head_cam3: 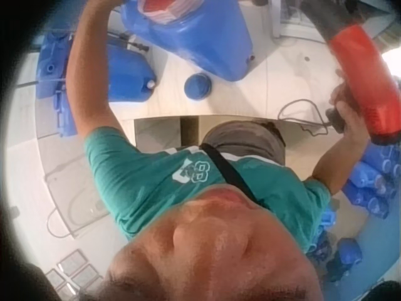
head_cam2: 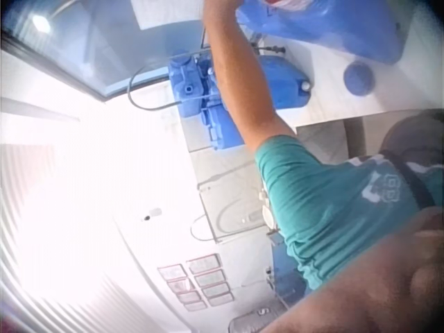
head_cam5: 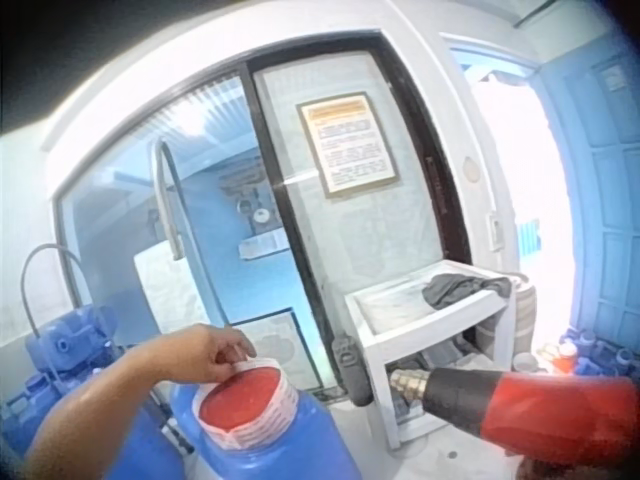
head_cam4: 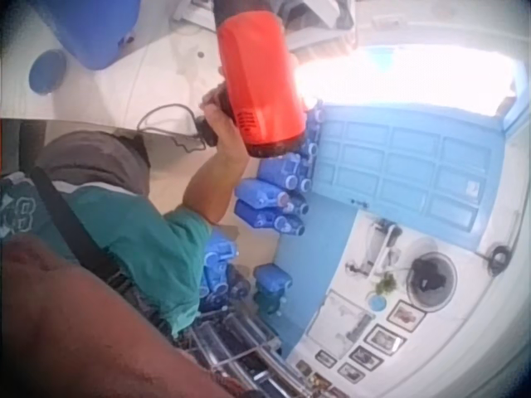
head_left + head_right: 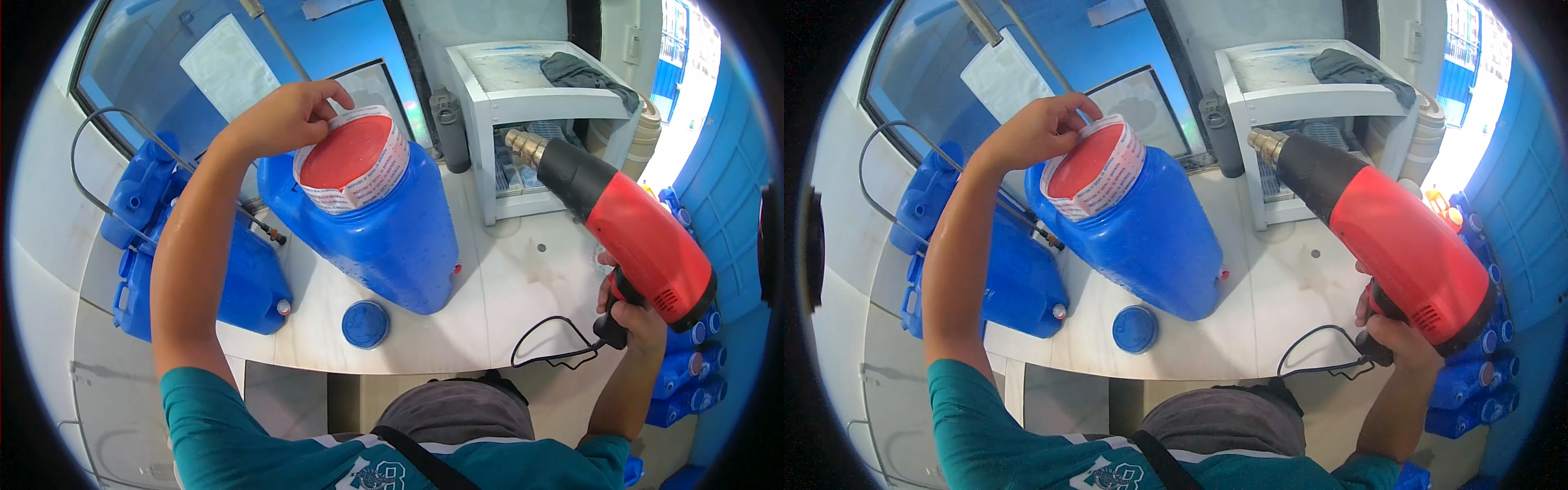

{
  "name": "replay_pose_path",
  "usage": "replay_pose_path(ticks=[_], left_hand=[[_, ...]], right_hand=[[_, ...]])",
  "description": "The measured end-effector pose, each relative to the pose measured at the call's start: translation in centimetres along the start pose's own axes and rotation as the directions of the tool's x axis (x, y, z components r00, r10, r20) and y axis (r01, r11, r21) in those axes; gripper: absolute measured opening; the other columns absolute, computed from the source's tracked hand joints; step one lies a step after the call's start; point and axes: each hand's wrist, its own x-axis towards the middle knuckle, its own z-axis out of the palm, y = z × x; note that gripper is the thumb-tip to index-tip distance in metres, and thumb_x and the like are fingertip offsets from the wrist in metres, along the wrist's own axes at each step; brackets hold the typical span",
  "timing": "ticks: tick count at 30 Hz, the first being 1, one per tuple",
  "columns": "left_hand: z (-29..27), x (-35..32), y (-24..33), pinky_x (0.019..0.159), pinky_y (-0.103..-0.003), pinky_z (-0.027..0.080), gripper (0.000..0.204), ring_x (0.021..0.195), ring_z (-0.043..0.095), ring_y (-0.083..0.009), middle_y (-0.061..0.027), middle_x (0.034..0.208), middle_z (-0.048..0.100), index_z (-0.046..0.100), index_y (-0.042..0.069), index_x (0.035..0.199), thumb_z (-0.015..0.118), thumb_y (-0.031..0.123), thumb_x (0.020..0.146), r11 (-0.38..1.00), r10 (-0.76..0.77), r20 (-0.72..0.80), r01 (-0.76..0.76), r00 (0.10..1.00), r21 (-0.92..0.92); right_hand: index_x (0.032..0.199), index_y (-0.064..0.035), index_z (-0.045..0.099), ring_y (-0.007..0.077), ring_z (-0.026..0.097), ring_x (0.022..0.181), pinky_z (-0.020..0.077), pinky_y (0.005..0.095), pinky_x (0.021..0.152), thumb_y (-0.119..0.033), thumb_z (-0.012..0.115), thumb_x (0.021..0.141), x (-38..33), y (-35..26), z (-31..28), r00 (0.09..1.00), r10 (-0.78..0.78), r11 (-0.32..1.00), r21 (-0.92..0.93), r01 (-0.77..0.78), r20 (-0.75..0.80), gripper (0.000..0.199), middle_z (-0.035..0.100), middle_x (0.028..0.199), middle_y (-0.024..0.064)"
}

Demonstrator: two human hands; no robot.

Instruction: The person applies plastic seals to the caps of blue water jugs, uses a heat gun to shrink the seals onto the caps, and washes a jug with a sponge and water at a sink. They also use scissors to cut plastic material for a cap.

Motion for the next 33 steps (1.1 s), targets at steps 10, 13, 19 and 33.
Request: replay_pose_path(ticks=[10,13,19,33], left_hand=[[0.3,-0.5,-0.3,0.100,-0.036,0.054,0.054,0.116,0.066,-0.0275,-0.0164,0.129,0.066,0.055,0.008,0.143,0.045,0.006,0.090,0.995,0.065,0.113,-0.056,0.991,-0.086],[0.9,-0.2,0.1,0.104,-0.038,0.051,0.053,0.126,0.059,-0.0307,-0.0162,0.137,0.061,0.054,0.010,0.145,0.041,0.010,0.093,0.994,0.102,0.082,-0.099,0.991,-0.045],[1.9,0.2,1.8,0.106,-0.044,0.047,0.049,0.130,0.054,-0.0321,-0.0145,0.140,0.056,0.058,0.012,0.139,0.045,0.039,0.099,0.895,0.407,-0.110,-0.419,0.907,-0.150],[3.1,-0.4,2.6,0.120,-0.054,0.024,0.101,0.149,0.026,-0.0420,-0.0216,0.160,0.031,0.033,0.011,0.157,0.035,0.083,0.086,0.908,0.418,0.101,-0.414,0.903,-0.060]], right_hand=[[0.128,0.0110,0.057,0.0196,0.062,0.070,0.0516,0.0332,0.062,-0.005,0.072,0.066,0.2,-0.7,1.5,1.000,0.007,0.998,0.063,-0.007,0.006,0.066,0.064,0.097,0.0135],[0.129,0.0102,0.056,0.0196,0.063,0.071,0.0522,0.0330,0.063,-0.006,0.073,0.068,0.1,-0.7,1.8,0.999,0.011,0.997,0.079,-0.014,0.037,0.066,0.064,0.102,0.0151],[0.135,0.0071,0.052,0.0202,0.064,0.070,0.0515,0.0311,0.057,-0.031,0.086,0.068,0.0,0.5,1.7,1.000,0.003,1.000,0.025,-0.004,0.029,0.084,0.064,0.124,0.0221],[0.133,0.0086,0.053,0.0181,0.063,0.067,0.0514,0.0292,0.055,-0.036,0.089,0.068,-2.0,2.0,-1.3,0.999,0.024,1.000,-0.011,-0.024,0.032,0.087,0.065,0.116,0.0191]])
